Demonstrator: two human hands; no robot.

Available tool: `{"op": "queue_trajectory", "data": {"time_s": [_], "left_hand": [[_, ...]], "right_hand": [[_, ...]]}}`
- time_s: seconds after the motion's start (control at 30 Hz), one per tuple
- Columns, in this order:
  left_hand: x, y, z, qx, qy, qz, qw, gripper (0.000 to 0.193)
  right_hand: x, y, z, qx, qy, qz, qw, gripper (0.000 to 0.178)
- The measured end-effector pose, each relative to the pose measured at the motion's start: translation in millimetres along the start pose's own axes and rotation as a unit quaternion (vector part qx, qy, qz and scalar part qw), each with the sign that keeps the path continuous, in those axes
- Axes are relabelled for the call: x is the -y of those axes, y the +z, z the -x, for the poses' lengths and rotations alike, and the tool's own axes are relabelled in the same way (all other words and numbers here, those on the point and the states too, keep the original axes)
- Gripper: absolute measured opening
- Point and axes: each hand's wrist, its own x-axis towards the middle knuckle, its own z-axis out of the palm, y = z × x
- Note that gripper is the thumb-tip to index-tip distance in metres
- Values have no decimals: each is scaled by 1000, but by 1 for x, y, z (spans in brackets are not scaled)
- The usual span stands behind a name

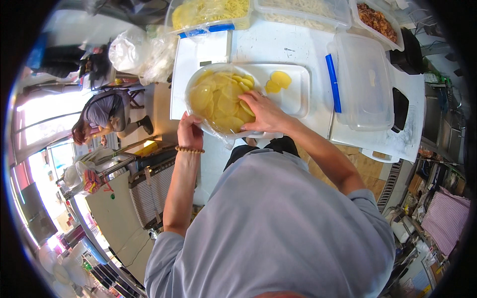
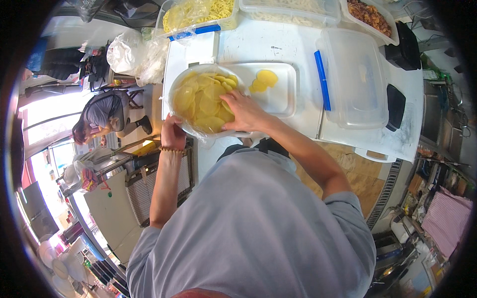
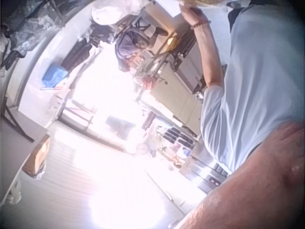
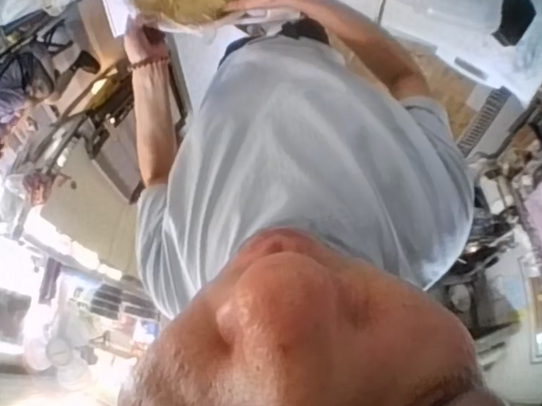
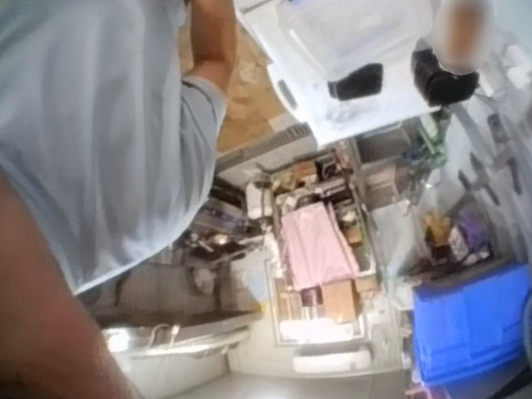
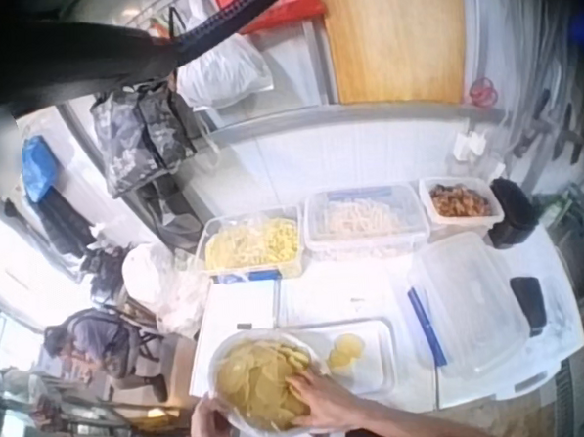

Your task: The person moves food containers on a shelf, receives a tray of sliced potatoes from a coworker, washes the tray at a sink, and then transfers sliced potatoes from a bowl into the clean tray by hand.

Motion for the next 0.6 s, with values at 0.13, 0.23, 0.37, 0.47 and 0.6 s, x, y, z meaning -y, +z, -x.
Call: {"op": "queue_trajectory", "data": {"time_s": [0.13, 0.23, 0.37, 0.47, 0.6], "left_hand": [[2, -11, -5, 9, -2, -28, 1000, 40], [1, -9, -5, 5, -7, -29, 1000, 44], [-3, 3, 0, -15, -6, 9, 1000, 33], [-9, 15, 6, -24, -13, 12, 1000, 33], [-6, -4, -2, -5, -10, 0, 1000, 34]], "right_hand": [[4, -4, -6, 21, -7, 62, 998, 79], [-14, -4, -10, 7, -41, 61, 997, 77], [-24, 5, -11, -39, -63, 51, 996, 74], [-12, -6, -9, -10, -75, 41, 996, 73], [-17, 2, -15, -25, -66, 27, 997, 69]]}}
